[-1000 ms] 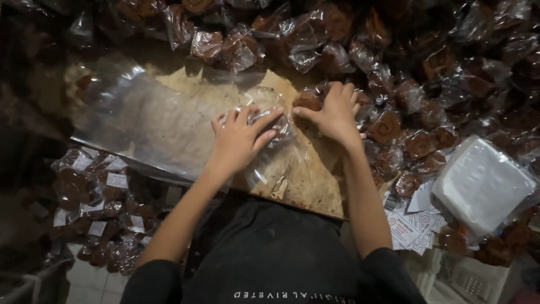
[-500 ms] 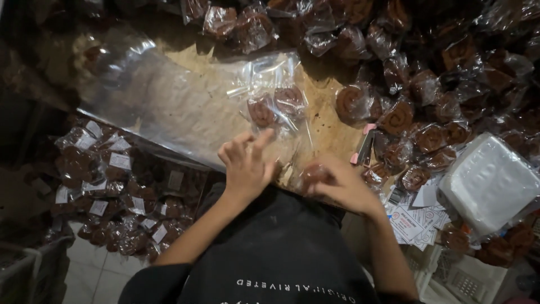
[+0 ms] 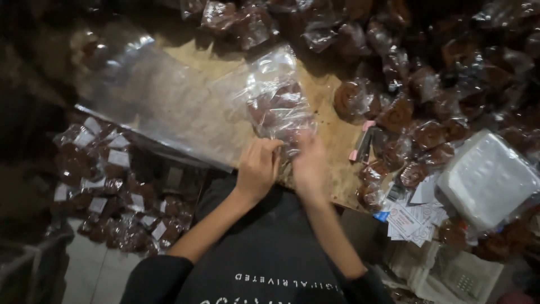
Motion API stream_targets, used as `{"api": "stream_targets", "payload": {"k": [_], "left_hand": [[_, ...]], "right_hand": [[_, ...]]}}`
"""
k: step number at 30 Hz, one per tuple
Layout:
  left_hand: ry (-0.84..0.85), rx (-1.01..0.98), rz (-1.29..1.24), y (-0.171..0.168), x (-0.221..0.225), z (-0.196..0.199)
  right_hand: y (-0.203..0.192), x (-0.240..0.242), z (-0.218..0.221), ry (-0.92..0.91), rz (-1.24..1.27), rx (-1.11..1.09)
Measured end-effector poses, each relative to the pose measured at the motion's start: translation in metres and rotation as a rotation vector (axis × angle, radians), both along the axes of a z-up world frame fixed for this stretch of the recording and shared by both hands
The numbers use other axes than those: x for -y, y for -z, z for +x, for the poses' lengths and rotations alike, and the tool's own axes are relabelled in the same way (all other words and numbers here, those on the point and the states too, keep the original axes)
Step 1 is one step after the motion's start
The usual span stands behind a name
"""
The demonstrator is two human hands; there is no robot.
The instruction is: The person puts several wrapped bread rolls into a large plastic bag and attaches a label by hand.
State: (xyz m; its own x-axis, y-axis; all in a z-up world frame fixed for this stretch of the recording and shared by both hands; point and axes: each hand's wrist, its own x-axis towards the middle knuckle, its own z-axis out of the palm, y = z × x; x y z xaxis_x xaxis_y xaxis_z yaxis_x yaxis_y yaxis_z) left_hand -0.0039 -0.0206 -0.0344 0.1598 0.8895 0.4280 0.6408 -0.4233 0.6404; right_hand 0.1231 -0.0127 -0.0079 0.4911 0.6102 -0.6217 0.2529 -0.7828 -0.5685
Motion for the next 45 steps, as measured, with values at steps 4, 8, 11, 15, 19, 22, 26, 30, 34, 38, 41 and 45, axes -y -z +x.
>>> {"api": "stream_targets", "payload": {"k": [4,8,11,15,19,22,26,30,34,38,41,45], "left_hand": [[-0.064,0.126,-0.018,-0.015,-0.003,-0.002],[-0.049,0.173,-0.028,-0.003,0.009,-0.005],[-0.072,0.087,-0.054,-0.013,0.014,-0.001],[-0.108,-0.165,-0.615,-0.033,0.01,-0.007],[-0.006,-0.416,-0.663,-0.022,0.001,-0.008],[0.016,-0.446,-0.538,-0.029,-0.005,-0.009],[0.211,-0.58,-0.474,-0.014,0.02,0.003],[0.296,-0.464,-0.327,-0.013,0.092,0.031],[0.337,-0.309,-0.623,-0.026,0.074,0.014],[0.767,-0.162,-1.026,-0.118,0.004,-0.017],[0.535,-0.34,-0.933,-0.152,-0.076,-0.05],[0.22,-0.664,-0.711,-0.058,-0.123,-0.079]], "right_hand": [[-0.029,0.004,-0.024,-0.306,0.567,0.322],[-0.042,-0.007,-0.03,-0.177,0.449,0.105],[0.012,0.003,-0.018,-0.217,0.472,0.168],[0.023,0.016,0.008,-0.528,0.67,0.263],[0.021,0.013,0.024,-0.911,0.79,0.4],[0.046,0.015,0.027,-0.914,0.816,0.629],[0.028,-0.011,0.005,-0.954,0.719,0.711],[0.007,-0.042,-0.026,-0.877,0.58,0.391],[0.025,-0.028,-0.009,-0.966,0.942,0.57],[0.017,-0.005,0.002,-1.056,0.54,0.636],[0.02,0.001,-0.002,-0.844,0.596,0.625],[0.005,-0.01,-0.005,-0.443,0.526,0.058]]}}
